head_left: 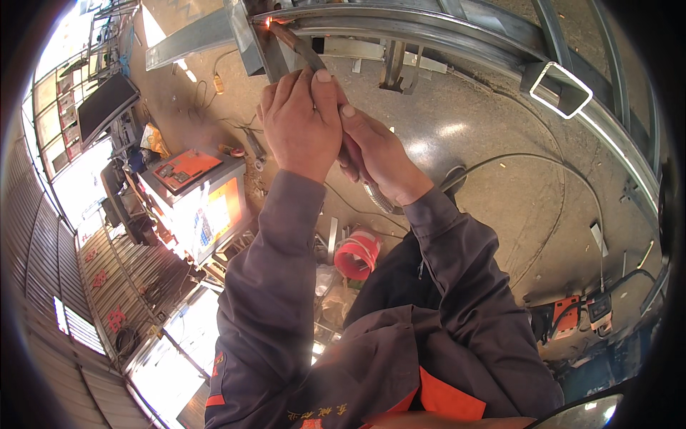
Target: The person welds joints on a large curved metal frame using a handheld welding torch, then positions a long metal bar into the frame and continues welding along the structure. The person moves around the frame to access different joints and maintains control of the torch throughout.
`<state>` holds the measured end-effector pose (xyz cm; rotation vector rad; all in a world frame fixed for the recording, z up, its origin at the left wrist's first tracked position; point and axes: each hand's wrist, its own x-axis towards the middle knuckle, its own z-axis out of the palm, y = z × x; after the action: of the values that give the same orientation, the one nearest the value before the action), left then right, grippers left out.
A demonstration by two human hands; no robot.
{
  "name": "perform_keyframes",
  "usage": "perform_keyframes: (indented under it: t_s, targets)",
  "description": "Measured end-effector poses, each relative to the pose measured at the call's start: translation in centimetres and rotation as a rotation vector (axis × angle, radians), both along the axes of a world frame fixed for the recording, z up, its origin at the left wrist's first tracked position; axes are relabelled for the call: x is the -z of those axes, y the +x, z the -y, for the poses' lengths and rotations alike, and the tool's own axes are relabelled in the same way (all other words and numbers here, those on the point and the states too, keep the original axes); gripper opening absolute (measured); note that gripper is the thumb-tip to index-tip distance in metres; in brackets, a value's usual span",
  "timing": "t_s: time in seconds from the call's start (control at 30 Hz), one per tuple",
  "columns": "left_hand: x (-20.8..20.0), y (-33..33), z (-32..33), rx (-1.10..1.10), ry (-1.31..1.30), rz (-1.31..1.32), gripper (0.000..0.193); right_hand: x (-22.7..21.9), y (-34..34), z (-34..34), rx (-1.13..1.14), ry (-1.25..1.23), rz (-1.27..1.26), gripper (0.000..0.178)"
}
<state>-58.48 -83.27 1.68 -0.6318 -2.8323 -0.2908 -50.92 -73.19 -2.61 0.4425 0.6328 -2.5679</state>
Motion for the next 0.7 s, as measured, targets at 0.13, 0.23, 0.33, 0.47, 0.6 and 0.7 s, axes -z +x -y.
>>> perform_keyframes:
  t_s: [0.13, 0.23, 0.33, 0.47, 0.6, 0.7]
  targets:
    - [0.01, -0.12, 0.25, -0.036, -0.005, 0.062, 0.035, -0.35, -0.19, -0.34, -0.026, 0.03, -0.008, 0.05]
    - [0.06, -0.17, 0.47, -0.042, -0.029, 0.084, 0.036, -0.58, -0.29, -0.49, -0.033, 0.037, -0.003, 0.05]
    - [0.22, -0.2, 0.52, -0.036, -0.011, 0.062, 0.037, -0.7, -0.25, -0.67, -0.045, 0.048, -0.016, 0.05]
    - [0.19, -0.28, 0.64, -0.035, -0.035, 0.089, 0.037, -0.75, -0.27, -0.65, -0.043, 0.064, -0.018, 0.05]
    - [0.08, -0.27, 0.64, -0.021, -0.042, 0.089, 0.037, -0.7, -0.28, -0.6, -0.046, 0.047, -0.016, 0.05]
    - [0.15, -0.3, 0.52, -0.043, -0.027, 0.103, 0.037, -0.67, -0.3, -0.55, -0.037, 0.045, -0.022, 0.049]
